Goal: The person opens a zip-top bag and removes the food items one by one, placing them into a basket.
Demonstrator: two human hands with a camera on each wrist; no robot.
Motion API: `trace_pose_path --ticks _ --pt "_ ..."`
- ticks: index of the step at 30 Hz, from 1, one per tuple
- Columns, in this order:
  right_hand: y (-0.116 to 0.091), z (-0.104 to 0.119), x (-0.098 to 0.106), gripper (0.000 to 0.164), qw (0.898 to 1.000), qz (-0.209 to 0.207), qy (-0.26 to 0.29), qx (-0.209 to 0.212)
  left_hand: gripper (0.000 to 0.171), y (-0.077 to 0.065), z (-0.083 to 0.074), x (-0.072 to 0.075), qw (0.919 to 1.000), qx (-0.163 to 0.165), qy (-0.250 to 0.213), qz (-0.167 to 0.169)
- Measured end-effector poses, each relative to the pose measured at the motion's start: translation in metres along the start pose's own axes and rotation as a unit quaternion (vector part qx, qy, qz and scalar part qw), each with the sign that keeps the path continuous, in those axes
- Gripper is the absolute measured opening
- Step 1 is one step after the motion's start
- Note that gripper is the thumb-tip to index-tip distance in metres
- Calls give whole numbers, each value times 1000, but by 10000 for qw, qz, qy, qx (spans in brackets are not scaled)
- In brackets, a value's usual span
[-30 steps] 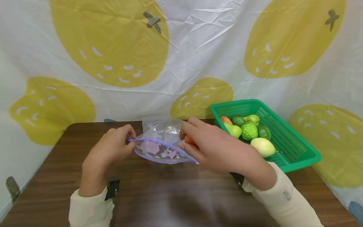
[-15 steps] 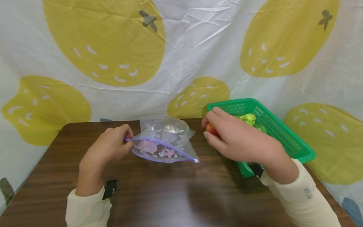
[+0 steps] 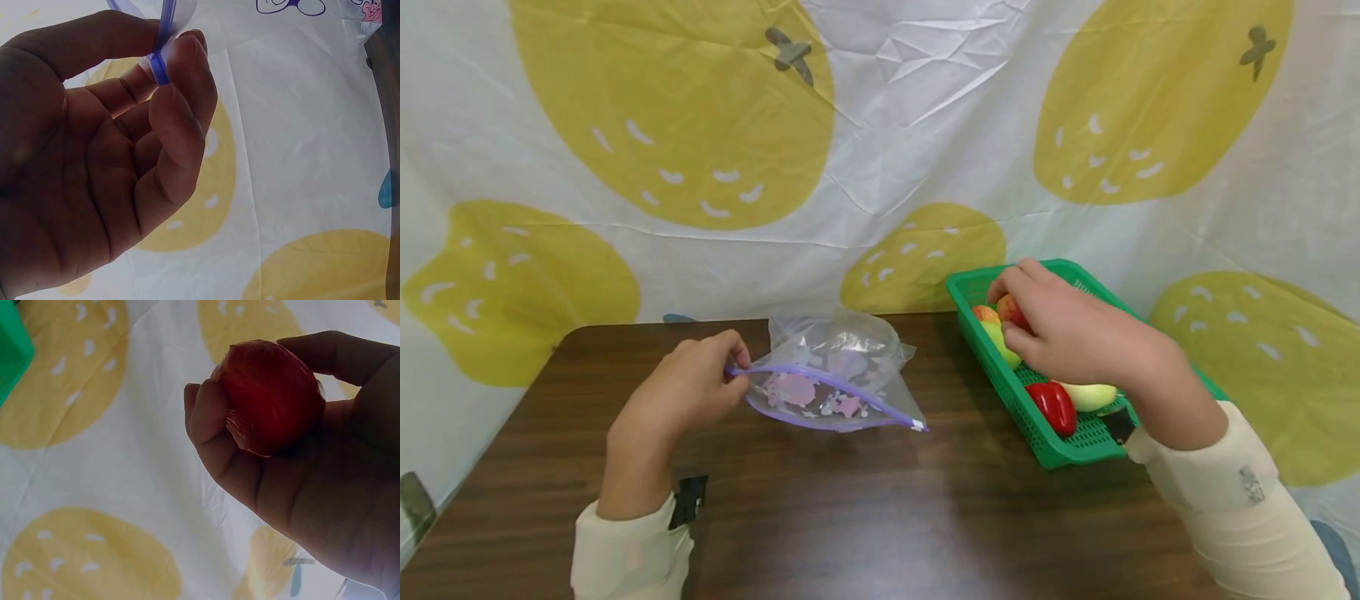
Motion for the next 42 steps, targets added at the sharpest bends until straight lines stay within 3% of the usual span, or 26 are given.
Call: trace_pose_path --ticks 13,19,25,37,42 --pt "17 -76 5 23 9957 -54 -632 -673 13 -2 3 -2 10000 40 -19 60" --pt "22 -104 2 25 9918 -57 -1079 -685 13 -3 4 -2 9999 97 -15 110" --pt "23 -133 -10 24 9875 251 -1317 -832 13 -2 4 -3 9998 82 -29 177" --pt "28 -198 -43 11 9776 867 -1094 -1573 13 -3 6 -2 9998 99 -10 181" --pt "27 -214 -58 15 9735 1125 -1134 -1636 13 -3 6 -2 9998 122 -22 185"
Point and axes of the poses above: each hand's wrist, its own y-axis towards the middle knuckle, its own x-axis out of the back of the hand, z = x × y, the point moved 10 cm from there along y, towards the middle knuckle, and after that the axes turned 12 degrees about -x, right-handed, at the moved point
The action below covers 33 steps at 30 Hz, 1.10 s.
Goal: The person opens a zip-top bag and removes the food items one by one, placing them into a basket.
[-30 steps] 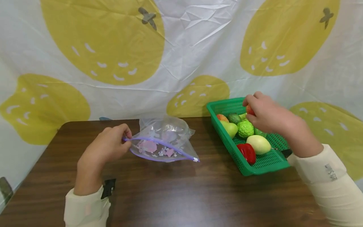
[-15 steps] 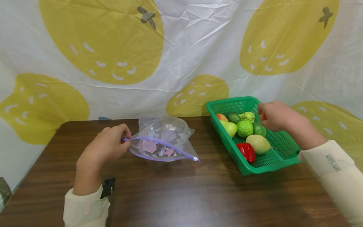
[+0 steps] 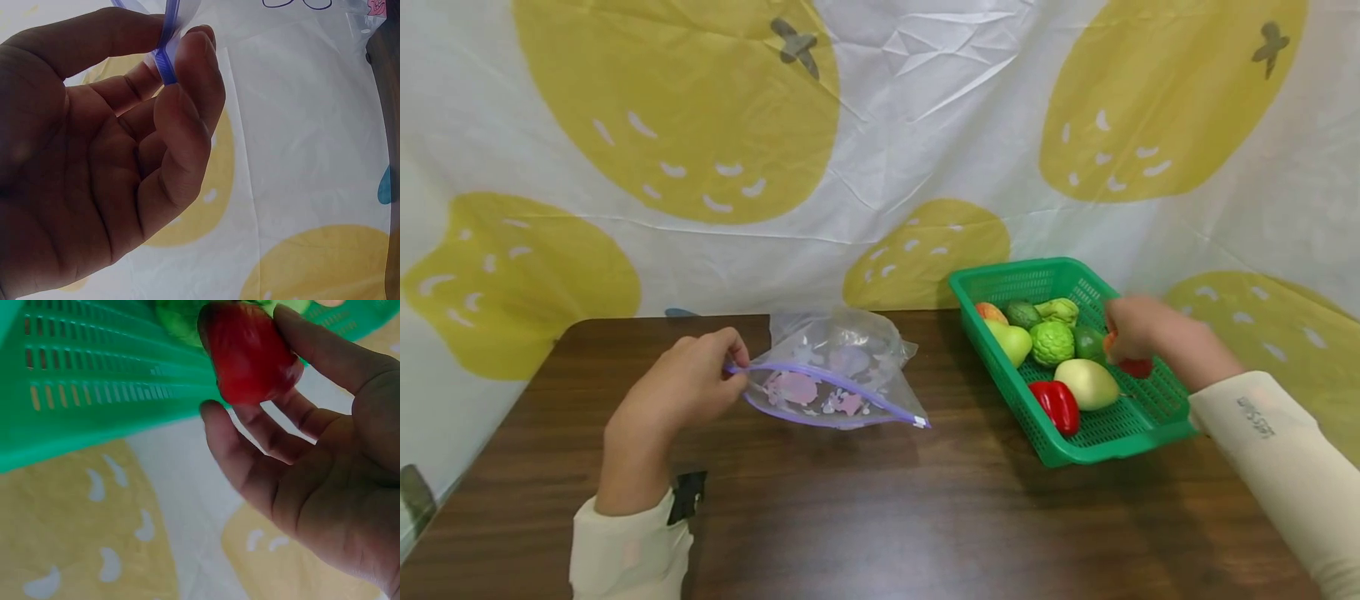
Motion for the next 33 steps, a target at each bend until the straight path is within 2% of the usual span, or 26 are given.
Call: trace_pose_path --ticks 14,21,33 --pt "10 -24 -31 19 9979 591 -20 -273 13 -1 0 -1 10000 31 -50 62" --pt "12 -19 -44 35 9936 1071 -137 -318 13 -3 0 3 10000 33 -4 20" --pt "11 -20 -59 24 9882 1406 -132 -593 11 -3 -2 5 10000 -71 11 -58"
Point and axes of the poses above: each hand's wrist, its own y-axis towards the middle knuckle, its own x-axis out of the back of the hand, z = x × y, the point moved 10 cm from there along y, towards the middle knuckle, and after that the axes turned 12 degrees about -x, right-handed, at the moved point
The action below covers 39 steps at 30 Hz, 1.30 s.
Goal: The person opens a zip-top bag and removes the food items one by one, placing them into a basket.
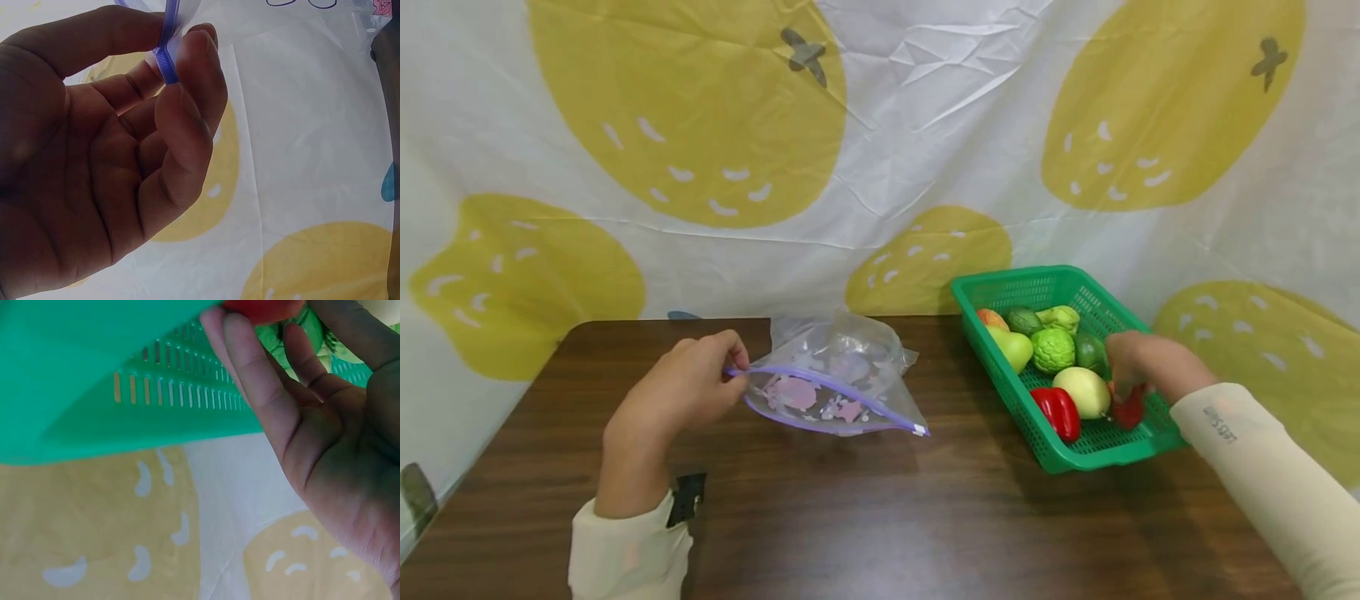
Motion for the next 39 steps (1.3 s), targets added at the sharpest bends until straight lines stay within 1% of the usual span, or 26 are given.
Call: trace_pose_path --ticks 5,8,13,16,18,19,21,22,24,25,27,28,30,32,33,34,35,36,37,38,39 --pt "1 -4 -7 26 9999 -8 -115 26 11 2 -2 -2 10000 8 2 53" --pt "0 -6 -9 25 10000 -11 -59 55 11 3 -2 -2 10000 42 0 83" --pt "-2 -8 -8 26 9999 -63 39 126 11 4 -3 -2 9999 54 33 95" --pt "-6 -9 -5 29 9997 -4 197 169 12 4 -4 -1 9999 49 39 90" --pt "-12 -8 4 33 9992 -89 317 240 12 5 -4 -2 9999 46 33 100" --pt "-19 -6 12 30 9986 -233 334 323 12 5 -5 -3 9999 43 30 107" --pt "-36 2 34 25 9959 -670 390 471 12 6 -5 -4 9999 36 31 116" --pt "-49 9 48 27 9932 -941 422 544 12 6 -5 -4 9999 25 35 113" --pt "-80 26 75 35 9837 -1590 458 703 12 6 -6 -4 9999 7 29 105" --pt "-98 36 87 43 9779 -1888 510 742 12 6 -6 -3 10000 -8 34 81" --pt "-138 59 108 46 9619 -2487 763 846 12 6 -7 -1 10000 -39 61 20" --pt "-159 72 116 47 9492 -2856 901 970 12 6 -7 1 10000 -52 75 -12" --pt "-197 99 125 46 9199 -3498 1244 1261 11 5 -7 4 9999 -64 117 -69" --pt "-227 126 124 43 8853 -4047 1578 1659 11 3 -8 7 9998 -74 171 -114" --pt "-236 139 120 42 8710 -4222 1695 1853 10 2 -9 8 9997 -80 178 -120" --pt "-241 153 115 42 8573 -4348 1831 2059 10 2 -10 8 9997 -102 175 -126" --pt "-241 166 109 42 8494 -4373 1939 2229 10 1 -12 8 9997 -133 171 -137" --pt "-238 178 104 43 8442 -4370 2010 2368 9 0 -14 9 9996 -178 153 -158" --pt "-232 190 98 45 8415 -4346 2054 2467 8 0 -17 8 9995 -227 115 -160" --pt "-224 201 93 46 8423 -4284 2063 2539 7 -1 -19 7 9995 -270 66 -143" --pt "-214 210 88 48 8464 -4191 2026 2588 5 -1 -21 6 9994 -314 10 -128"
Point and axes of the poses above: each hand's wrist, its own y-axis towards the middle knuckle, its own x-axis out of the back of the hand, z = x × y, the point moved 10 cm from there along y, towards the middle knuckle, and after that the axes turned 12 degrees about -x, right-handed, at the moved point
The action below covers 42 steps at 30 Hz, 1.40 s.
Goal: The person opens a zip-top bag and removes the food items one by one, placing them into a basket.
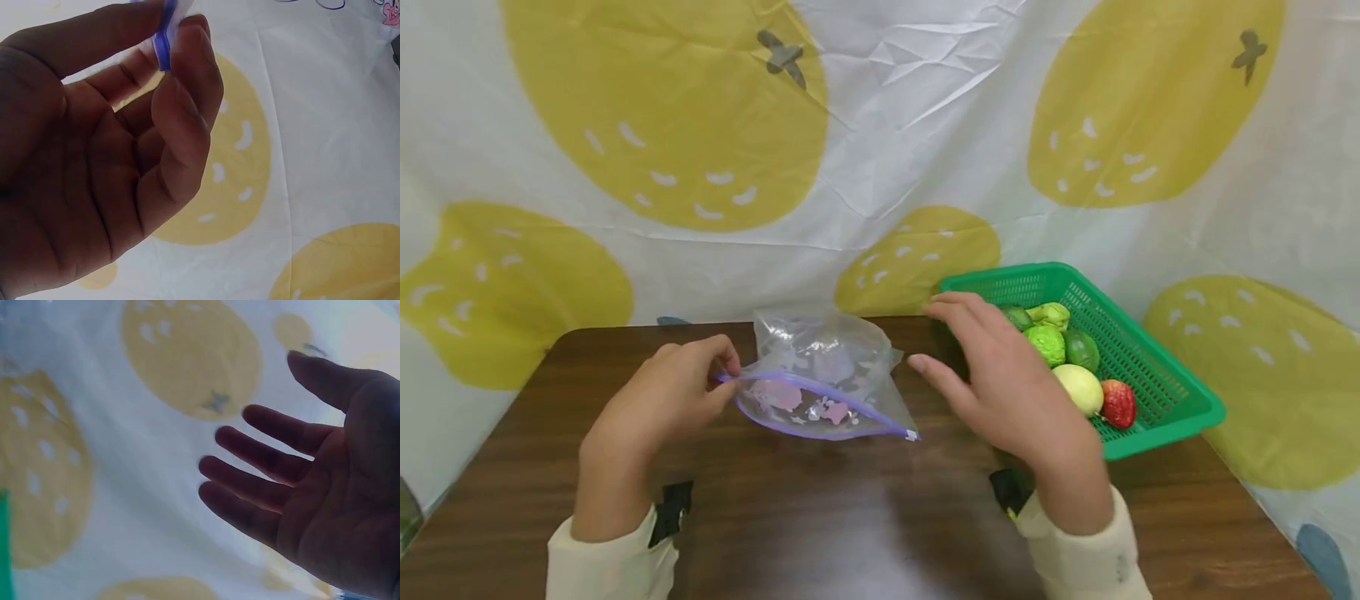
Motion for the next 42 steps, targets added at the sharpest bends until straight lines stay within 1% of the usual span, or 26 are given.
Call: trace_pose_path --ticks 3,6,10,13,16,20,24,29,32,35,38,40,42 --pt "14 -4 -39 51 9995 301 -61 -54 5 -3 -3 -1 9998 -119 -132 23" --pt "26 -18 -71 53 9974 608 -213 -312 9 -5 -3 -2 9997 -189 -169 53" --pt "34 -38 -104 59 9912 982 -444 -767 11 -9 2 1 9997 -201 -115 -37" --pt "38 -46 -120 62 9877 1129 -560 -921 11 -12 9 4 9997 -179 -88 -109" --pt "41 -48 -130 65 9866 1188 -565 -970 10 -17 20 7 9997 -187 -40 -156" --pt "44 -47 -142 69 9854 1312 -406 -1010 9 -29 42 16 9993 -114 198 -280" --pt "45 -51 -150 71 9816 1462 -310 -1192 8 -51 66 29 9978 9 504 -438" --pt "46 -55 -155 71 9774 1585 -246 -1378 8 -86 107 47 9947 332 684 -698" --pt "46 -55 -156 72 9759 1644 -195 -1420 9 -105 133 53 9922 572 807 -756" --pt "47 -56 -157 72 9762 1639 -203 -1406 10 -121 155 59 9894 759 941 -808" --pt "48 -58 -158 72 9767 1617 -257 -1390 11 -131 170 63 9875 797 992 -934" --pt "48 -59 -161 73 9760 1628 -312 -1411 11 -136 177 64 9867 743 1027 -1018" --pt "47 -60 -164 73 9753 1648 -385 -1417 13 -141 182 62 9865 745 1044 -1017"
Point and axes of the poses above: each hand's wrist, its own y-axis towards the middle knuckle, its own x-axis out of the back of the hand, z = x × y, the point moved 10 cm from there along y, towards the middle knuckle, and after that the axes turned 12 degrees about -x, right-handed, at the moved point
